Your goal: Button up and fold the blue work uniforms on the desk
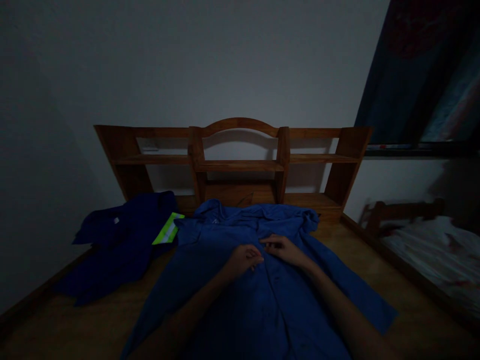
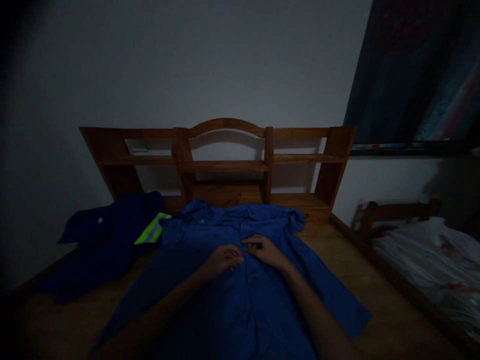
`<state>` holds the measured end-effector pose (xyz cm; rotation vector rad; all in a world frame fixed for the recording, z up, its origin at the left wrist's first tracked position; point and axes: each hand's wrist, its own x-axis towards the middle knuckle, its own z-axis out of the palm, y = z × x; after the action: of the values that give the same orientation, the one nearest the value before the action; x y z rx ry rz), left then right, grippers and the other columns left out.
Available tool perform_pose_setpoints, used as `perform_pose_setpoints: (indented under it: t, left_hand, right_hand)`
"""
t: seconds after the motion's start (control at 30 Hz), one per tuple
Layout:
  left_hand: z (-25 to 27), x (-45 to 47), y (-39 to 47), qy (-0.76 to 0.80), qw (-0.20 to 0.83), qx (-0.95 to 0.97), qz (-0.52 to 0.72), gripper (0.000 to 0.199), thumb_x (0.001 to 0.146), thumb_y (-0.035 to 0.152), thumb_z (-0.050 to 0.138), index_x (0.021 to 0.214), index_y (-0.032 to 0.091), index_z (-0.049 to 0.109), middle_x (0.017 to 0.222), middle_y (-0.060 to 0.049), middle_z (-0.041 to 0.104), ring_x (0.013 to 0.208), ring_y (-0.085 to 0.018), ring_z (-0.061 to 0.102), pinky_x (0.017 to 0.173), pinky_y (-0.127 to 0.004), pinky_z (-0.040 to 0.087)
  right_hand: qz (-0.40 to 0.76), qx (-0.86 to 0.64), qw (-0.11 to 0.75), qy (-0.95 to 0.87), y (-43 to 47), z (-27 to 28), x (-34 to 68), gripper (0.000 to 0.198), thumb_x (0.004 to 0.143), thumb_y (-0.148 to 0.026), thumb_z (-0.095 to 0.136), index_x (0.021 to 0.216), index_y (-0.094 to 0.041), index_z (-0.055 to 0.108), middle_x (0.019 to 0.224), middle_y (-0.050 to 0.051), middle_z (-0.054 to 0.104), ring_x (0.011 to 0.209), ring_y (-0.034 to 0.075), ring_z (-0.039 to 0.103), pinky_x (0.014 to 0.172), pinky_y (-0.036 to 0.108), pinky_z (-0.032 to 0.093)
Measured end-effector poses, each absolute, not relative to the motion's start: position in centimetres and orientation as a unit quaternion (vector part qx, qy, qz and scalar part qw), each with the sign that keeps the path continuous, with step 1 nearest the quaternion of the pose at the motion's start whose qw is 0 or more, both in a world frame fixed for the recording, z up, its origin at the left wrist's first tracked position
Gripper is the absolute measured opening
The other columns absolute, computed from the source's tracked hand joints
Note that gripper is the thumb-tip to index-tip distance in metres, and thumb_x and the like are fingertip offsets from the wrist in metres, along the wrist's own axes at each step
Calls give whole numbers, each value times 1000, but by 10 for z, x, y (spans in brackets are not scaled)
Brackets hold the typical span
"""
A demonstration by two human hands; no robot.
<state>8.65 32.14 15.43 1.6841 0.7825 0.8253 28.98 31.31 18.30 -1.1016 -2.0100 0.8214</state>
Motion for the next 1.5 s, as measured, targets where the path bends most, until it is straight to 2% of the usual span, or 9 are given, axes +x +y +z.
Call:
perform_pose_setpoints:
  t: [0.13, 0.27, 0.4, 0.53, 0.67, 0.9, 1.13, 1.33, 1.5]
  left_hand:
    - [149, 88, 325, 329, 563, 659, 375, 33, 66, 41, 68, 77, 11, 57, 63, -1, 57, 53, -13, 57, 54, -26, 48]
    - [144, 88, 327, 359, 548, 617, 436, 26, 72, 37, 60, 78, 14, 50, 62, 0, 57, 54, -13, 58, 55, -27, 49]
    - [150, 85, 325, 347, 535, 648, 418, 14, 77, 29, 52, 76, 16, 47, 60, 0, 57, 51, -12, 58, 51, -25, 48]
    - [158, 81, 322, 328, 532, 677, 388, 4, 73, 18, 51, 73, 16, 48, 61, 0, 61, 54, -14, 61, 55, -25, 49]
    - [165, 81, 317, 334, 541, 657, 406, 8, 66, 14, 58, 70, 15, 51, 63, -2, 63, 59, -14, 63, 57, -24, 49]
    - [178, 85, 310, 369, 576, 588, 432, 17, 58, 20, 70, 69, 13, 59, 64, -2, 65, 62, -14, 64, 60, -23, 51]
    - [173, 84, 312, 401, 623, 513, 434, 30, 51, 24, 79, 71, 11, 61, 67, -5, 67, 64, -17, 65, 67, -29, 53]
    - [167, 86, 311, 399, 638, 493, 436, 33, 47, 22, 82, 70, 11, 61, 65, -5, 67, 65, -18, 65, 69, -31, 54]
    - [168, 86, 309, 399, 658, 461, 442, 29, 51, 17, 80, 72, 10, 62, 67, -5, 65, 67, -18, 65, 75, -36, 54]
  right_hand:
    - [464, -412, 391, -679, 317, 187, 292, 27, 77, -32, 60, 98, -18, 69, 75, 1, 60, 66, 11, 51, 61, 22, 37]
    - [516, -389, 423, -635, 311, 195, 292, 23, 76, -31, 61, 92, -16, 69, 63, -2, 55, 57, 9, 47, 56, 21, 34]
    - [472, -382, 384, -696, 302, 198, 283, 22, 76, -30, 61, 91, -17, 70, 74, 1, 60, 61, 9, 51, 59, 22, 38]
    - [376, -406, 364, -749, 297, 194, 271, 20, 75, -29, 64, 90, -18, 71, 85, 2, 62, 64, 10, 53, 59, 21, 39]
    - [314, -409, 380, -768, 298, 188, 266, 16, 78, -28, 62, 88, -19, 71, 85, 3, 64, 70, 12, 56, 63, 22, 41]
    - [251, -416, 418, -768, 295, 197, 265, 13, 80, -27, 60, 84, -19, 70, 84, 3, 64, 76, 13, 58, 69, 24, 44]
    - [249, -436, 397, -768, 298, 192, 268, 13, 77, -28, 63, 83, -19, 69, 83, 3, 64, 70, 12, 56, 65, 23, 44]
    - [287, -448, 376, -759, 302, 185, 269, 15, 75, -30, 64, 83, -17, 65, 72, 1, 62, 63, 12, 54, 57, 21, 41]
    - [296, -447, 371, -758, 303, 184, 269, 16, 74, -29, 65, 83, -16, 64, 73, 1, 63, 64, 11, 54, 57, 21, 40]
